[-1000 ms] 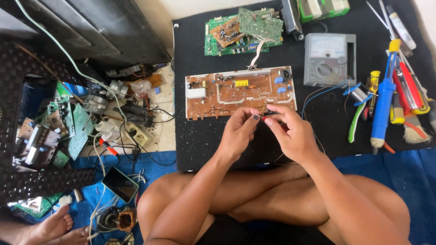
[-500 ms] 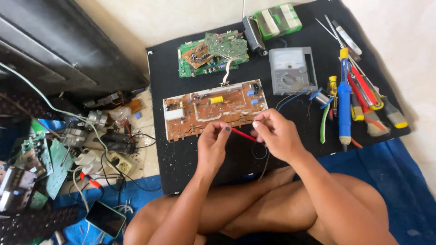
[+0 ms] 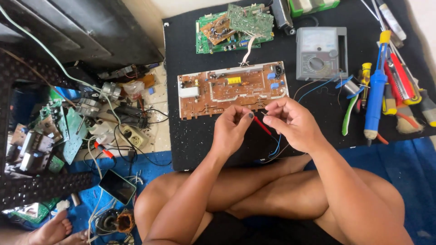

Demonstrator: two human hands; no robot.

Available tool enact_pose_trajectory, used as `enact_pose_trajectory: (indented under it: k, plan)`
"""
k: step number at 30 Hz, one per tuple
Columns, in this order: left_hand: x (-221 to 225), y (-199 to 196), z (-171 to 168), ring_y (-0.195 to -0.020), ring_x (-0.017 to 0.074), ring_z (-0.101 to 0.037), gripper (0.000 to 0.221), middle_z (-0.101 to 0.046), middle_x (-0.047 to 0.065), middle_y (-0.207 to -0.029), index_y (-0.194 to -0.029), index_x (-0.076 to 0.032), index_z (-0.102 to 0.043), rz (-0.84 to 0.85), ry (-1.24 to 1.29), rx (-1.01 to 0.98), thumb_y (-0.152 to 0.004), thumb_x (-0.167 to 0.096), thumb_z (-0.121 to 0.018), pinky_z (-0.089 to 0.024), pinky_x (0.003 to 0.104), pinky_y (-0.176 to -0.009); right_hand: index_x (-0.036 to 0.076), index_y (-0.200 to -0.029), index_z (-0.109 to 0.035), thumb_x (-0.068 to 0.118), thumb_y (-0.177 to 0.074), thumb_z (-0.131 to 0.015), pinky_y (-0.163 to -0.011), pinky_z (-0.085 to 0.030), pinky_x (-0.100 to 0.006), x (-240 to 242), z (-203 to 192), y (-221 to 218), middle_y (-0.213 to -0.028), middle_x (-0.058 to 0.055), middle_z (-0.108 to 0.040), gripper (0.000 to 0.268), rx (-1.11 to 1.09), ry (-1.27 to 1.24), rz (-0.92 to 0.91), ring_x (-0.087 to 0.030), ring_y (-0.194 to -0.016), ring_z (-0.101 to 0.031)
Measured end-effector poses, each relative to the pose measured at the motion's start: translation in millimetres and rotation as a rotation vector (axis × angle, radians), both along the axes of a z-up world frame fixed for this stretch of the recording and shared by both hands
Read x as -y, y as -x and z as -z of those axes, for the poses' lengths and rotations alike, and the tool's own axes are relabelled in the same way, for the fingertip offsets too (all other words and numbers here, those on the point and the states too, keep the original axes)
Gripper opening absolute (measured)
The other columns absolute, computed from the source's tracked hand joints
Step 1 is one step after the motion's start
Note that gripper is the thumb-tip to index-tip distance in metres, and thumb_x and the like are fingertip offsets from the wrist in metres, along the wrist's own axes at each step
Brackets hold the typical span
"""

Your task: Inspecting a circuit board, testing it with a multimeter, and soldering components to perform a repair.

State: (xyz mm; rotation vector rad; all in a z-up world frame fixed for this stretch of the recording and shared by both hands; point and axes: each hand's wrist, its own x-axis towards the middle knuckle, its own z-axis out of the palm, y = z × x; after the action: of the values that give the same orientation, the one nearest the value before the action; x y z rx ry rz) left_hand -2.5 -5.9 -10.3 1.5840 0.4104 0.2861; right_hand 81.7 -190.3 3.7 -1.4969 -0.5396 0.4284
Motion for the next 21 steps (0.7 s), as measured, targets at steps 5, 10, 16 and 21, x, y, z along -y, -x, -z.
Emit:
enact_pose_trajectory:
  k: [5, 10, 16, 21]
  plan:
    - [3.3, 1.9, -0.8, -0.069, 0.0124, -0.062, 0.011, -0.065, 0.006, -0.074, -0.095, -0.005, -0.075, 0.042, -0.024, 0.004, -0.091, -0.015, -0.075, -0.054, 0.025, -0.061, 0.0, -0.121, -0.067, 0.003, -0.09, -0.075, -0.06, -0.056, -0.026, -2.2, -7.6, 1.1, -0.09, -0.014, -0.068, 0.032, -0.016, 0.039, -0.021, -0.015, -0.078, -0.061]
    - [4.2, 2.1, -3.4, -0.069, 0.0142, -0.063, 0.014, -0.066, 0.008, -0.074, -0.096, -0.004, -0.075, 0.086, -0.064, 0.014, -0.089, -0.017, -0.077, -0.055, 0.028, -0.06, 0.002, -0.113, -0.073, 0.006, -0.09, -0.076, -0.064, -0.057, -0.026, -1.8, -5.8, 5.3, -0.09, -0.011, -0.069, 0.023, -0.026, 0.055, 0.033, -0.013, -0.08, -0.059]
    - [2.1, 3.5, -13.1, -0.07, 0.0148, -0.064, 0.014, -0.066, 0.009, -0.074, -0.096, -0.004, -0.077, 0.096, -0.106, -0.022, -0.09, -0.017, -0.077, -0.056, 0.029, -0.06, 0.004, -0.108, -0.077, 0.008, -0.09, -0.077, -0.07, -0.057, -0.029, -0.1, -7.6, 2.2, -0.087, -0.011, -0.071, 0.018, -0.001, 0.071, 0.075, -0.014, -0.082, -0.06]
    - [2.8, 3.8, -18.0, -0.07, 0.0123, -0.061, 0.013, -0.064, 0.008, -0.074, -0.096, -0.003, -0.076, 0.088, -0.059, -0.036, -0.093, -0.015, -0.074, -0.054, 0.026, -0.06, 0.003, -0.107, -0.08, 0.008, -0.091, -0.077, -0.073, -0.057, -0.032, -1.0, -14.0, 2.4, -0.084, -0.012, -0.071, 0.017, -0.008, 0.069, 0.077, -0.015, -0.081, -0.061]
